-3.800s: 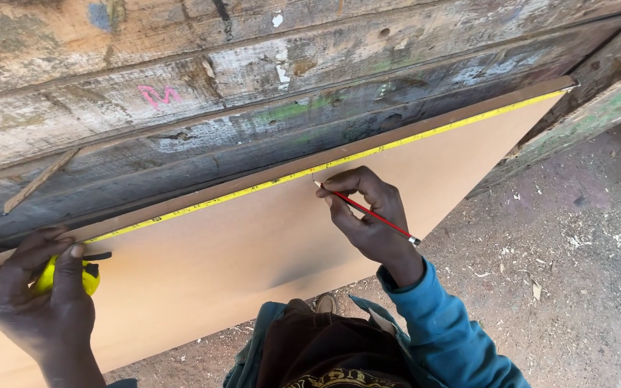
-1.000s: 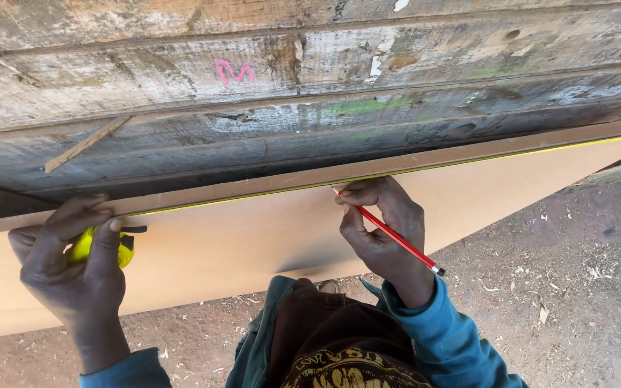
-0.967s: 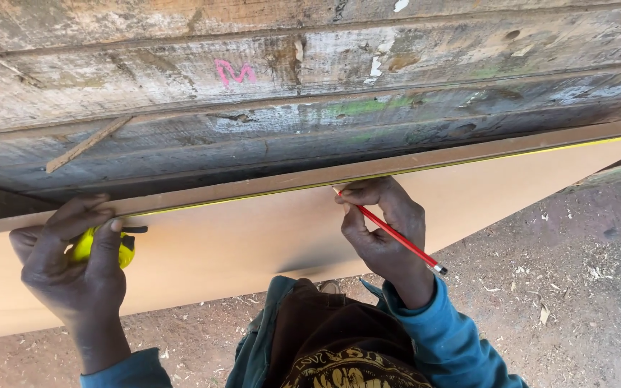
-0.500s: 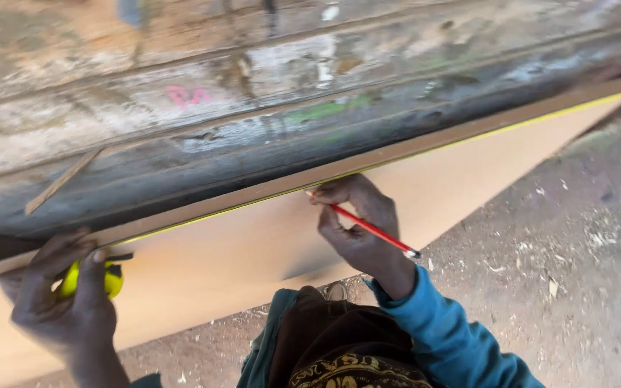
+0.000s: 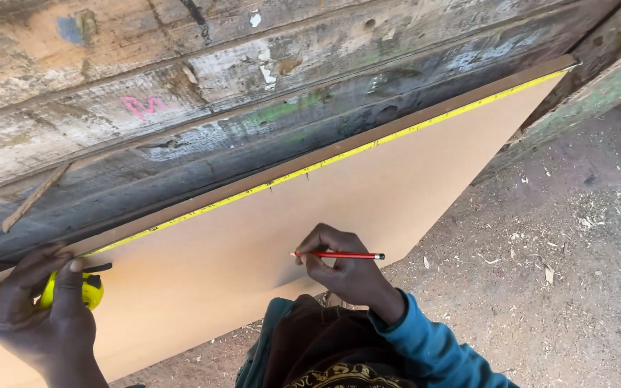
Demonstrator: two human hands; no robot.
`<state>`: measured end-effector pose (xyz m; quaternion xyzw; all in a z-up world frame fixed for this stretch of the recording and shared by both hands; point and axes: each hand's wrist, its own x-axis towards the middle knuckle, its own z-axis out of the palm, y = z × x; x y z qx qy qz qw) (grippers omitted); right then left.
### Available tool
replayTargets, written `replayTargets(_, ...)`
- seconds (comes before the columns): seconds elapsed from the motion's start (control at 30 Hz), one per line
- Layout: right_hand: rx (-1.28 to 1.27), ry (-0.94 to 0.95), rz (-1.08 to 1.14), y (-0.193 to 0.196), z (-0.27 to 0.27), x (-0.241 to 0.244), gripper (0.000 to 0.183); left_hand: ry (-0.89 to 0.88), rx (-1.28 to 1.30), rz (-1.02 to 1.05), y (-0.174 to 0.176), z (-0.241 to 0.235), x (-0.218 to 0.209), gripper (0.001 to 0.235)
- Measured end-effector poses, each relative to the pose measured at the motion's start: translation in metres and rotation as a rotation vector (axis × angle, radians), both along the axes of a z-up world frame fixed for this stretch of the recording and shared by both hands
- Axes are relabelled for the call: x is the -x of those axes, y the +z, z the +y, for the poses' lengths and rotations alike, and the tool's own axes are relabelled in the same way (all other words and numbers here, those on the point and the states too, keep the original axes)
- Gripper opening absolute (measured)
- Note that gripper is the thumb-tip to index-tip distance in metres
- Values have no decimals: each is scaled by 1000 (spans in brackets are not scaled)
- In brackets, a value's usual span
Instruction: The person measures a large sheet of light brown plywood with a yellow tape measure and marks several points along the top edge with a red pencil. The person then repositions the tape measure to the bottom edge and marks additional points.
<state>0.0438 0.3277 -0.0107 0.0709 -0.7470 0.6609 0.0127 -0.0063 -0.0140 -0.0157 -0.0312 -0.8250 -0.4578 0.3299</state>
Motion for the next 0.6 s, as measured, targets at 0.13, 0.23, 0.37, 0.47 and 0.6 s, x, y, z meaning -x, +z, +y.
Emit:
replayTargets(0.13, 5, 0, -43, -8, 5, -13, 8, -42, -14, 19, -1, -1, 0, 16)
replayTargets(0.23, 36, 8, -90, -8, 11, -19, 10, -24, 7, 10, -3, -2, 0, 16)
replayTargets(0.37, 65, 16, -118, -9, 16, -22, 7, -47, 25, 3, -2, -4, -1, 14)
replayTargets(0.47, 102, 45, -107, -10, 17, -25, 8, -33, 66, 8, -1, -3, -2, 15)
replayTargets(0.6, 87, 101, -155, -5, 15, -28, 10, -11, 10, 3, 0, 0, -3, 15)
